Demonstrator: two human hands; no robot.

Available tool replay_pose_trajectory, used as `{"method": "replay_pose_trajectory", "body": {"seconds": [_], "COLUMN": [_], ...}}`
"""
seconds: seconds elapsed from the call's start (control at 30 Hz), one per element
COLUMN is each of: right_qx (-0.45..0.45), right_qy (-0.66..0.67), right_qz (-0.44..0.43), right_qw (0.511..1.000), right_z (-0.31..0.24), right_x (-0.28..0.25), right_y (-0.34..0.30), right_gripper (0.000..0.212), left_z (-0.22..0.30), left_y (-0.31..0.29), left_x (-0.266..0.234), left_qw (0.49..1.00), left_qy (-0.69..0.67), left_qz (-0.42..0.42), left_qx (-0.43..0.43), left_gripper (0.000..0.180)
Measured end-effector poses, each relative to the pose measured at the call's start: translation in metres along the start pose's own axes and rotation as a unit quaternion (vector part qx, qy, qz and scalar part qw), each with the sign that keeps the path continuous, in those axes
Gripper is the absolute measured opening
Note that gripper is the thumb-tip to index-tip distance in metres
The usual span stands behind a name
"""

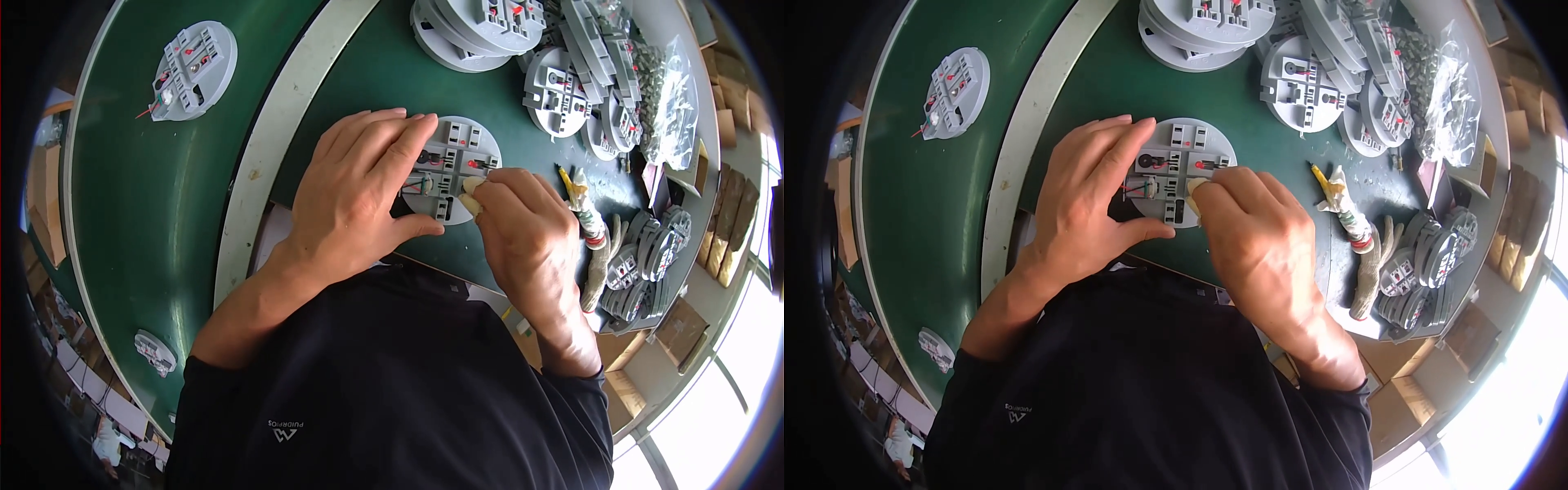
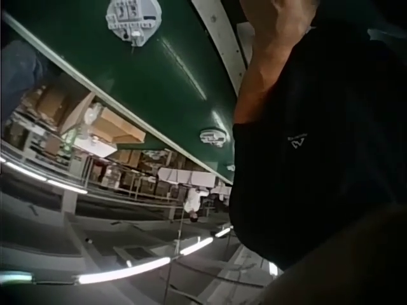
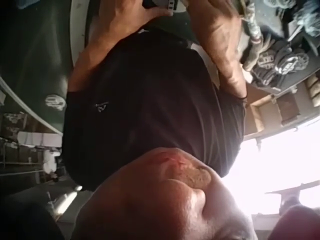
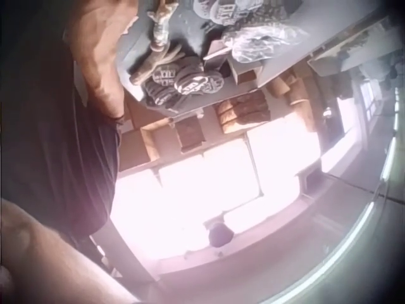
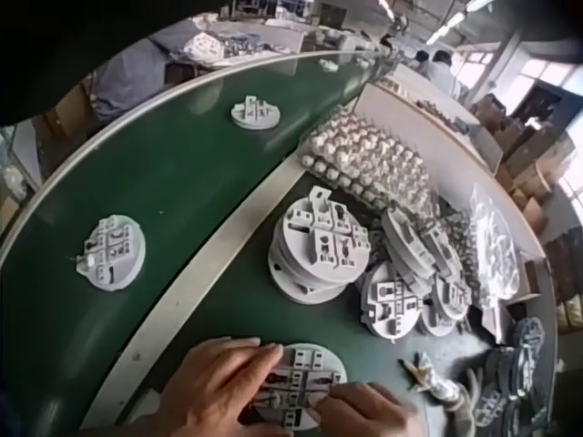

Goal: Assembling small electronic components onto circular base plates on a factory production line.

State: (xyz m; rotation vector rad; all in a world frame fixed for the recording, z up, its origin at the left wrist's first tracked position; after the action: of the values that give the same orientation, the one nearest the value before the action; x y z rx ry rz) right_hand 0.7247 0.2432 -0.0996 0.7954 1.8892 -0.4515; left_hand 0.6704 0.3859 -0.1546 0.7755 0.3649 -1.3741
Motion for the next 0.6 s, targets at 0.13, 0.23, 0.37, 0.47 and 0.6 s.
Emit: {"method": "replay_pose_trajectory", "body": {"seconds": [0.13, 0.23, 0.37, 0.47, 0.6], "right_qx": [0.013, 0.011, 0.0, -0.002, 0.142], "right_qy": [0.012, 0.014, 0.024, 0.066, 0.144], "right_qz": [-0.001, -0.009, -0.032, -0.04, -0.005], "right_qw": [1.0, 1.0, 0.999, 0.997, 0.979], "right_z": [0.005, 0.005, 0.013, 0.024, 0.049], "right_x": [0.004, 0.001, 0.001, 0.0, -0.013], "right_y": [0.0, 0.002, 0.003, -0.003, -0.019], "right_gripper": [0.022, 0.02, 0.02, 0.023, 0.04], "left_z": [0.0, 0.002, 0.003, 0.004, 0.009], "left_y": [0.001, 0.001, 0.002, 0.004, 0.009], "left_x": [0.002, 0.002, 0.003, 0.006, -0.011], "left_qw": [1.0, 1.0, 1.0, 1.0, 0.998], "left_qy": [-0.004, -0.003, -0.004, -0.004, -0.037], "left_qz": [-0.006, -0.006, -0.007, -0.015, 0.052], "left_qx": [0.003, 0.01, 0.002, -0.001, 0.003], "left_gripper": [0.11, 0.111, 0.111, 0.113, 0.096]}}
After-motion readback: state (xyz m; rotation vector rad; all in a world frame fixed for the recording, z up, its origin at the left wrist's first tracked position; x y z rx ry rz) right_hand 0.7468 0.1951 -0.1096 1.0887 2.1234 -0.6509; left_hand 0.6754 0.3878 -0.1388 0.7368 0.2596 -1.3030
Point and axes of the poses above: each hand's wrist, its own y-axis towards the middle knuckle, its own x-axis out of the palm, z = x × y, the point moved 9 cm from there along y, towards the middle knuckle
